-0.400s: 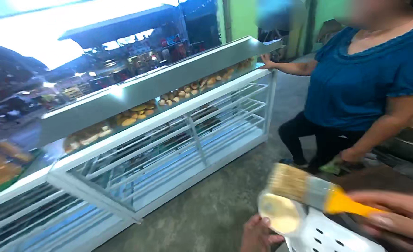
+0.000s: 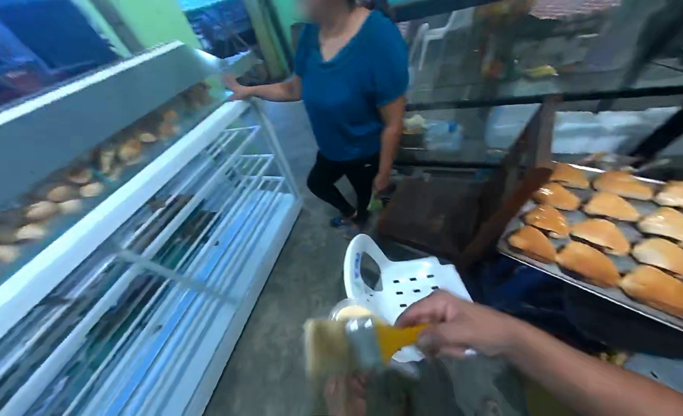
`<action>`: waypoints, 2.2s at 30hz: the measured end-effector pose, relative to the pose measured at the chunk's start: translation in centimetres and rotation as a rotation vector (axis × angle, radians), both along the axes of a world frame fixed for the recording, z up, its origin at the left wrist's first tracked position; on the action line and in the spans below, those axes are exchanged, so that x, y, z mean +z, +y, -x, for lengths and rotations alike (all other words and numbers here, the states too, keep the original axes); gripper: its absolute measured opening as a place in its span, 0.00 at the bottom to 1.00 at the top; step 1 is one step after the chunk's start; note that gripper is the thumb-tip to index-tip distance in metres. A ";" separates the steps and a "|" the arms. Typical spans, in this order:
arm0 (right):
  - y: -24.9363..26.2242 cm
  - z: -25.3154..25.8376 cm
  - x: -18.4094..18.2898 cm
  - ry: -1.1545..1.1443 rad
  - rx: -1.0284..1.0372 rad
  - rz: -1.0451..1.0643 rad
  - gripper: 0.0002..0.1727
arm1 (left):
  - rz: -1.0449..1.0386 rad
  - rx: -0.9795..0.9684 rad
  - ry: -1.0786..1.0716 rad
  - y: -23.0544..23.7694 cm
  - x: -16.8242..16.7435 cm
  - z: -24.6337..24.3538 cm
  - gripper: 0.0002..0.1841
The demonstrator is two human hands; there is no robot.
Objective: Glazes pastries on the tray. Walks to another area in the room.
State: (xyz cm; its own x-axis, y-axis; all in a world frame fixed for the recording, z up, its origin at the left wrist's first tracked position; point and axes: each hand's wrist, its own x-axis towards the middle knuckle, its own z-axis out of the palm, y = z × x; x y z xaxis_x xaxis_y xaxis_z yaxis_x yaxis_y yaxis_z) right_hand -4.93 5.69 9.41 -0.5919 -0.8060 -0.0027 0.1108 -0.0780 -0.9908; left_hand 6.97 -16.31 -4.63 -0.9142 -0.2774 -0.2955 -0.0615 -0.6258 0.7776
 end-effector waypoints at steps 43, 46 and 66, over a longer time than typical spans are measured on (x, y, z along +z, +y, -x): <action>42.9 10.7 -9.9 0.432 -0.524 -1.632 0.10 | -0.025 -0.591 -0.069 28.9 -3.1 19.5 0.25; 44.9 7.2 -7.8 0.445 -0.547 -1.585 0.10 | -0.034 -0.619 -0.065 29.7 -3.3 20.7 0.23; 40.9 -3.5 -5.6 0.387 -1.061 -0.891 0.17 | 0.002 -0.881 -0.050 40.5 -3.5 19.5 0.16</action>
